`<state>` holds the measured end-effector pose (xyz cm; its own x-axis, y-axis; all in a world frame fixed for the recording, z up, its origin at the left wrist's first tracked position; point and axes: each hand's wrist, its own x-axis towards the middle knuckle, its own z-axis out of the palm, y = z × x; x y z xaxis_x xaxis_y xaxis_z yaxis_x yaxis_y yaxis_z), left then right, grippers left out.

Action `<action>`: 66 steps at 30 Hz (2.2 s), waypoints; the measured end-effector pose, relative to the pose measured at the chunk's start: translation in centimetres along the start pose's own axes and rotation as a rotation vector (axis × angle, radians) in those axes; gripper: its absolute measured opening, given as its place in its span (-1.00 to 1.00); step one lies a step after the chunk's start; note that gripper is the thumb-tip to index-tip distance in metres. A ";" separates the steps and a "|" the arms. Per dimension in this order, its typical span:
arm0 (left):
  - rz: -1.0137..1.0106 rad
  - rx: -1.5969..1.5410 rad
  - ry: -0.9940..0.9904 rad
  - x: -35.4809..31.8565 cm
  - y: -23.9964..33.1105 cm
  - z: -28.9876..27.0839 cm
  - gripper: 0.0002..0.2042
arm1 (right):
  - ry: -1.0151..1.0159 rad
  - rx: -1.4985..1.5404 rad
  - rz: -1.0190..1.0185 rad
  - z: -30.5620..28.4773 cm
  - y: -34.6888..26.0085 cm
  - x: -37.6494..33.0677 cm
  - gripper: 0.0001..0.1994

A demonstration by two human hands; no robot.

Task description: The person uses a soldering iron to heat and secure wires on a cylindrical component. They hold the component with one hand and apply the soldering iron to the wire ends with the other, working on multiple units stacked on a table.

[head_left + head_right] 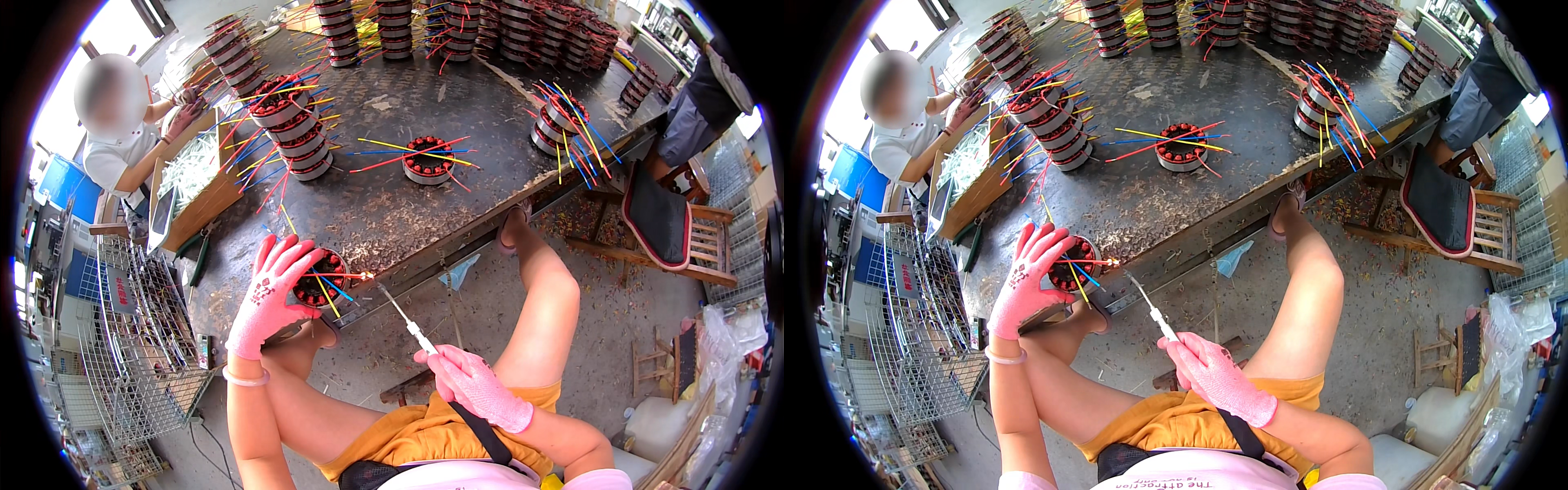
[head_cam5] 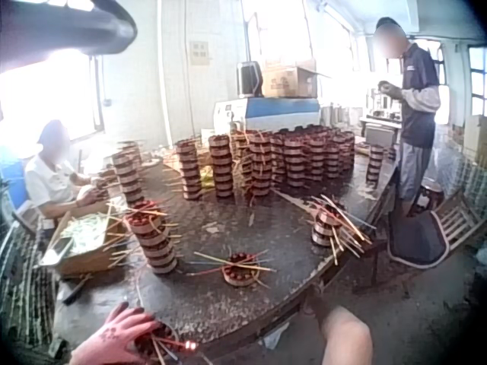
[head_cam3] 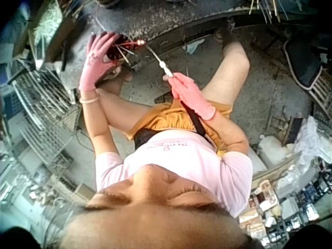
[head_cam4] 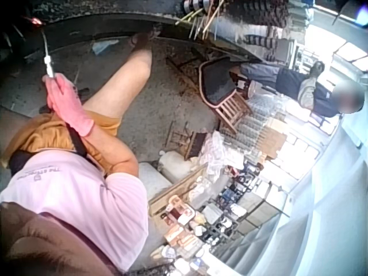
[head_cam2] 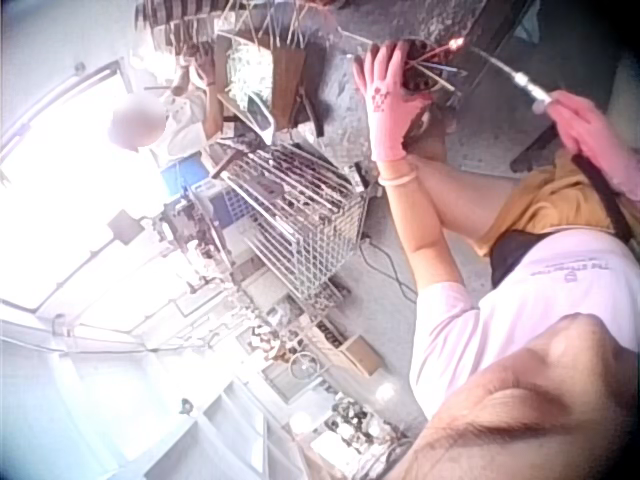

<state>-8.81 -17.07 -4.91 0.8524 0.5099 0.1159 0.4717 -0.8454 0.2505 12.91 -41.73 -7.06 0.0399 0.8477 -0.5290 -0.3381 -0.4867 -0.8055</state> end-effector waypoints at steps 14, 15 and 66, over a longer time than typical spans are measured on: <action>0.005 0.002 0.006 0.0 -0.1 0.0 -0.12 | 0.002 -0.038 0.024 -0.1 -0.2 0.0 -0.68; 0.005 0.000 0.006 0.0 -0.1 0.1 -0.12 | 0.005 -0.042 0.026 0.0 -0.2 0.0 -0.68; -0.338 -0.146 0.518 16.1 -5.6 -15.3 -0.18 | 0.113 0.185 -0.278 -7.4 -1.3 -2.4 -0.69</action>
<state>-1.16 -1.71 10.32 0.4244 0.7864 0.4487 0.6289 -0.6126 0.4788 20.22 -44.72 -6.76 0.2548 0.9087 -0.3306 -0.4639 -0.1851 -0.8663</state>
